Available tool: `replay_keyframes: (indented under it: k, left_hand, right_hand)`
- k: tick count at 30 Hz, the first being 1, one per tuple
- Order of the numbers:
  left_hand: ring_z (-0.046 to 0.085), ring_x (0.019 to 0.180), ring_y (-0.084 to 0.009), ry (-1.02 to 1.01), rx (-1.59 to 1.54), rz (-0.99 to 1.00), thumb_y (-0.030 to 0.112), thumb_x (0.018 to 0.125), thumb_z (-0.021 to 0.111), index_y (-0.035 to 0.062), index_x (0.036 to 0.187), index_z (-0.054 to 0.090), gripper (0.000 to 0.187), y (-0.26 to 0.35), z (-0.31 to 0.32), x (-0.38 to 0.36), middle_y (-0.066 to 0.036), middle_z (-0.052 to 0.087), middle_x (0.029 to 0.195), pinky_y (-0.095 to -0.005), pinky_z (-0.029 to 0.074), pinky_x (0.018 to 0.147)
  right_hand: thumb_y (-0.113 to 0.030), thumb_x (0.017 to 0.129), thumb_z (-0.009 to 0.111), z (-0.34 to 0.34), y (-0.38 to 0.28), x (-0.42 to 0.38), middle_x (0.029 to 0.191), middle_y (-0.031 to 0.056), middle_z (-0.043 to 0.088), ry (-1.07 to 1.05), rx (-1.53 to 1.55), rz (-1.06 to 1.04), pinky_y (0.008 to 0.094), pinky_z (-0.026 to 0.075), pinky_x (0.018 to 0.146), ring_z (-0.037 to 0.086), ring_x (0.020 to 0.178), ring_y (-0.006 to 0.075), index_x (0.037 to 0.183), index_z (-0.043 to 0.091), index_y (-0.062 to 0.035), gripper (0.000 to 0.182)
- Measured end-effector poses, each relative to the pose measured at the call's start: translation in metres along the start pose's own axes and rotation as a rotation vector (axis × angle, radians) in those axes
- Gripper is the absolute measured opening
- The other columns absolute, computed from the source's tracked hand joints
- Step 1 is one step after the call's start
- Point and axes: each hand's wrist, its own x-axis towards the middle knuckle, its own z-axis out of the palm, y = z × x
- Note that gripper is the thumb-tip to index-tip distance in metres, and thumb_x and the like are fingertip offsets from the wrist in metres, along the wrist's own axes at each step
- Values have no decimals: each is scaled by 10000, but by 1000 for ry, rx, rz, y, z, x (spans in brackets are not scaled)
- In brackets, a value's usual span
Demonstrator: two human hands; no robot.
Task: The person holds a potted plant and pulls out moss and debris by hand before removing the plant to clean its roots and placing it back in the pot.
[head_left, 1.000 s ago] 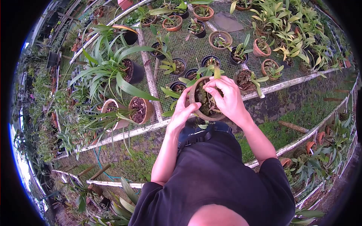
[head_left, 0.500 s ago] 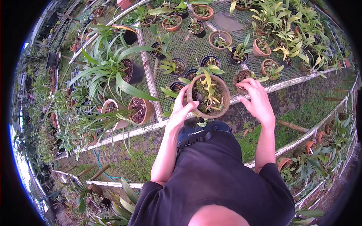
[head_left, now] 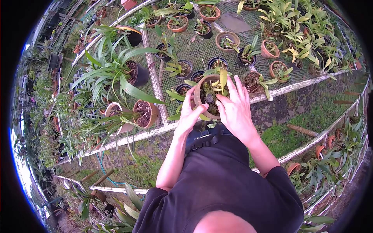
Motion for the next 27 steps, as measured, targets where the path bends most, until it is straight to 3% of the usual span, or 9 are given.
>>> replay_keyframes:
  k: [5, 9, 18, 27]
  left_hand:
    - [602, 1249, -251, -9, -16, -6, 103, 861, 771, 92, 1593, 391, 825, -4, -6, 0, -135, 537, 1366, -414, 510, 1085]
    - [591, 1280, -262, -17, -14, -1, 111, 874, 758, 91, 1597, 386, 813, -4, -7, -1, -136, 545, 1392, -430, 493, 1108]
    - [579, 1322, -264, -85, -13, 37, 81, 876, 744, 102, 1613, 369, 827, -5, -5, -2, -139, 538, 1450, -441, 494, 1116]
    - [582, 1306, -260, -75, 31, 52, 94, 854, 763, 116, 1610, 374, 850, -8, -2, -5, -135, 514, 1412, -438, 494, 1105]
  right_hand:
    - [-131, 930, 713, 6, 2, 2, 1638, 279, 381, -52, 245, 18, 576, 314, 1239, 333, 1533, 497, 1146, 803, -52, 247]
    - [-96, 902, 735, 11, 7, 4, 1603, 302, 420, -25, 415, -49, 547, 301, 1260, 374, 1506, 507, 1083, 826, -78, 204]
    - [-169, 838, 821, 15, -5, 1, 1581, 262, 445, 67, 142, 1, 584, 343, 1204, 377, 1503, 486, 1211, 783, -63, 389]
    - [-135, 814, 830, 17, -2, -1, 1582, 247, 418, 35, 182, -38, 604, 309, 1221, 344, 1521, 480, 1210, 712, -40, 423]
